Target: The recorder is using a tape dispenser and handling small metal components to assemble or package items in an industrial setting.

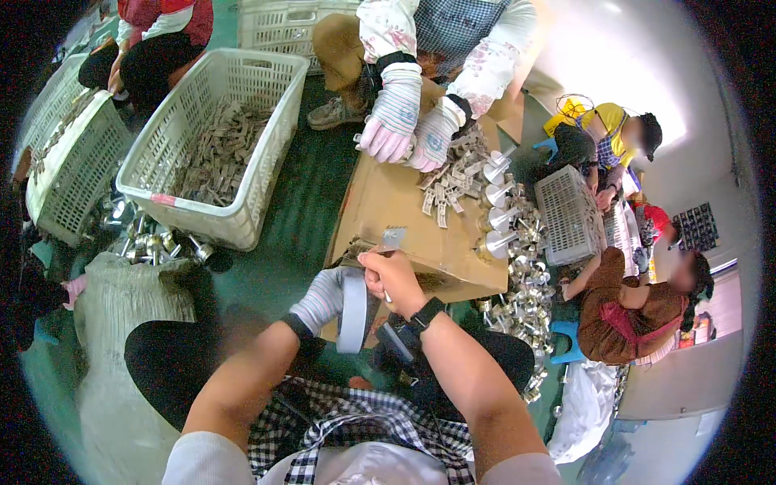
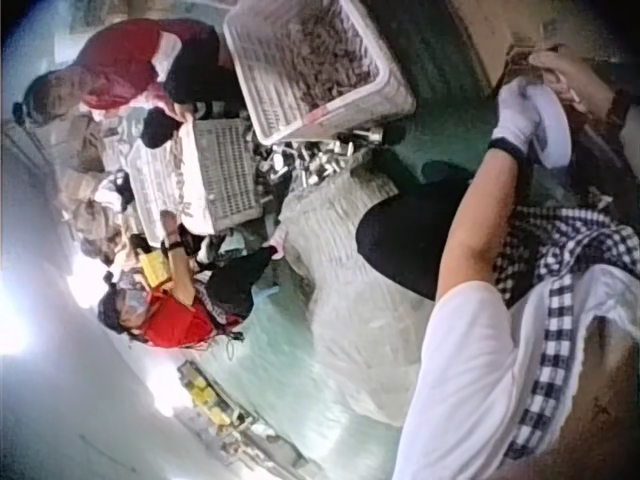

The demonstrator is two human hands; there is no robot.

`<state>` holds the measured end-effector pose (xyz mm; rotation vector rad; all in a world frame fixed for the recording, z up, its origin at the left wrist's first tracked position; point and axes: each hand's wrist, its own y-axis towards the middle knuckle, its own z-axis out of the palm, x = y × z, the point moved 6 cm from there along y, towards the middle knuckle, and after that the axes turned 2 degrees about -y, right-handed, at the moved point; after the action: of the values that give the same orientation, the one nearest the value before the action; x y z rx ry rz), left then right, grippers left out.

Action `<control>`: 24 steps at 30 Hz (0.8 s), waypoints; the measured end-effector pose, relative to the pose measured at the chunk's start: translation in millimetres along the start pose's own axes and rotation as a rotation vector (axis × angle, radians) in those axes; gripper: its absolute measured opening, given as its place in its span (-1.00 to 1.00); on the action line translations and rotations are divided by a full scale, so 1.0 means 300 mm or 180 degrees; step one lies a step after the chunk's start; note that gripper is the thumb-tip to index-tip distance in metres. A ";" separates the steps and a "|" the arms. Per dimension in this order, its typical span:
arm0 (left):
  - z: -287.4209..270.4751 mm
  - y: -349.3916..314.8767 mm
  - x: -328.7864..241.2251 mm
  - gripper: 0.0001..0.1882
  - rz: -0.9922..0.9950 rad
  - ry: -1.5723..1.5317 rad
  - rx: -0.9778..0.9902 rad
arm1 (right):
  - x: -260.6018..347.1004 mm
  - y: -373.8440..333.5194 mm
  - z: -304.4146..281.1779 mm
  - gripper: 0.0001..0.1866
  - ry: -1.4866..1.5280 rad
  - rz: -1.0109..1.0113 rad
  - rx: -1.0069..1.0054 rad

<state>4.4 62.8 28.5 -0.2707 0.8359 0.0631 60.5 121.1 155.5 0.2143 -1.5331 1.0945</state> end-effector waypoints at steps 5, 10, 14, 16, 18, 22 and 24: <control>-0.007 -0.001 -0.016 -0.74 0.0390 0.1102 -0.0264 | -0.015 0.026 -0.030 -0.81 0.0169 0.0082 0.0099; -0.026 0.001 -0.003 -0.79 0.0274 0.1051 -0.0282 | 0.043 -0.034 0.003 -0.79 0.0191 0.0058 0.0202; -0.109 -0.057 0.118 -0.81 0.0110 0.2645 -0.0459 | -0.089 0.033 0.003 -0.74 -0.0677 0.0208 0.0091; 0.044 -0.126 0.057 -0.71 0.0662 0.3800 0.0086 | -0.159 0.026 -0.056 -0.77 0.0029 0.0443 0.0192; 0.013 -0.130 0.112 -0.67 -0.0155 0.2530 0.0081 | -0.163 0.014 -0.060 -0.75 -0.0079 0.0417 0.0270; 0.010 -0.118 0.030 -0.68 -0.0627 0.1533 -0.0022 | -0.065 -0.038 -0.056 -0.73 -0.0472 0.0226 0.0288; -0.015 -0.067 0.083 -0.70 -0.0629 0.0104 0.0007 | -0.001 -0.077 -0.083 -0.77 -0.1043 -0.0081 0.0368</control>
<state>21.1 41.0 11.4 -0.3519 0.8380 -0.1273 93.0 126.4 163.9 0.5119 -1.7507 1.1702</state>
